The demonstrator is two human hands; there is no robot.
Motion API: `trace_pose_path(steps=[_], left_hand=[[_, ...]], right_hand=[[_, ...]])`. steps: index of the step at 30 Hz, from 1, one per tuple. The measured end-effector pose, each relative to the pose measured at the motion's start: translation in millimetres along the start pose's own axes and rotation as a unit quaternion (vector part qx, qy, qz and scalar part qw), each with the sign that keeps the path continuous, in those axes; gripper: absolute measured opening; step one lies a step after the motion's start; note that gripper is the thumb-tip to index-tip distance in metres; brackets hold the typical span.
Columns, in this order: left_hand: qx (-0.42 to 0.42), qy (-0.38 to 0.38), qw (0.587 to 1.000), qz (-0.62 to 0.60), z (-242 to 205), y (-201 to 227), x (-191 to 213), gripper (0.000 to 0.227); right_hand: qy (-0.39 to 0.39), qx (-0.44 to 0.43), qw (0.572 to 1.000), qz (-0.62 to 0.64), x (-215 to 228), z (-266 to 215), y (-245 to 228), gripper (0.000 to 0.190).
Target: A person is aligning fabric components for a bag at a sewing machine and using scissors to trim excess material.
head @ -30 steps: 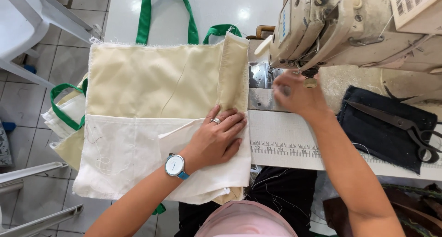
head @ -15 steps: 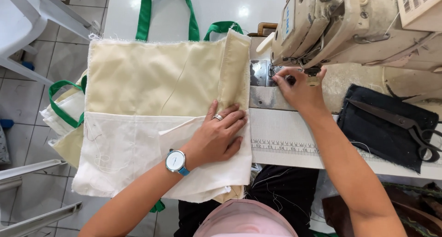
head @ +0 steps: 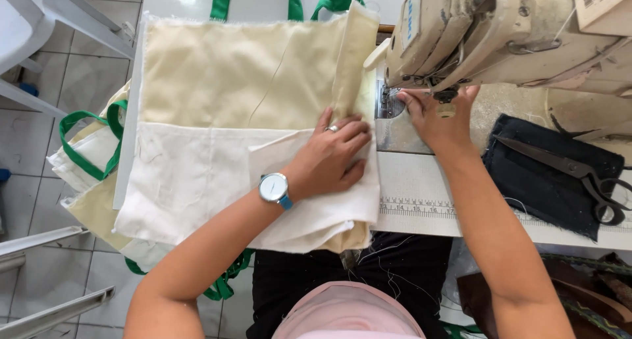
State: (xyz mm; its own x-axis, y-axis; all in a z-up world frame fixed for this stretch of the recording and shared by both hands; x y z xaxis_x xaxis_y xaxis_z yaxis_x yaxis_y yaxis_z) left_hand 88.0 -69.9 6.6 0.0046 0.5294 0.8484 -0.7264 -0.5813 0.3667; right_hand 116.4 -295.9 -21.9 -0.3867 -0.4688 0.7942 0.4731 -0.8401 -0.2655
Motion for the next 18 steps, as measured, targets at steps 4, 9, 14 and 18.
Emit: trace_pose_path(steps=[4, 9, 14, 18], left_hand=[[-0.005, 0.006, 1.000, 0.003, 24, -12, -20, 0.043], [0.009, -0.020, 1.000, -0.015, 39, -21, -25, 0.042], [0.012, -0.027, 0.999, -0.025, 48, -30, -29, 0.044], [0.011, -0.038, 0.999, -0.033, 51, -32, -27, 0.042]], right_hand=[[-0.017, -0.099, 0.990, 0.099, 2, 2, 20, 0.018], [-0.030, -0.148, 0.980, 0.127, 8, 14, 18, 0.022], [-0.025, -0.133, 0.986, 0.097, 5, 10, 27, 0.021], [-0.018, -0.117, 0.991, 0.057, 6, 10, 31, 0.021]])
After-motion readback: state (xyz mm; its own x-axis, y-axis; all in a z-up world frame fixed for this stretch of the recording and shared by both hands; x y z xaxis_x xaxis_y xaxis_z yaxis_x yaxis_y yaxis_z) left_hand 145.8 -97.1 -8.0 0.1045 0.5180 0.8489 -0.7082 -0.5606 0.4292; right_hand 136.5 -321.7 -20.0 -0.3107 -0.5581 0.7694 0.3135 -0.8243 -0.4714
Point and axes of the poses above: each hand's wrist, its own z-axis towards the middle knuckle, its own x-axis out of the back of the hand, y = z × x, the point moved 4 cm from there along z, towards the middle knuckle, and after that the axes turned 6 degrees about x, right-handed, at the moved point
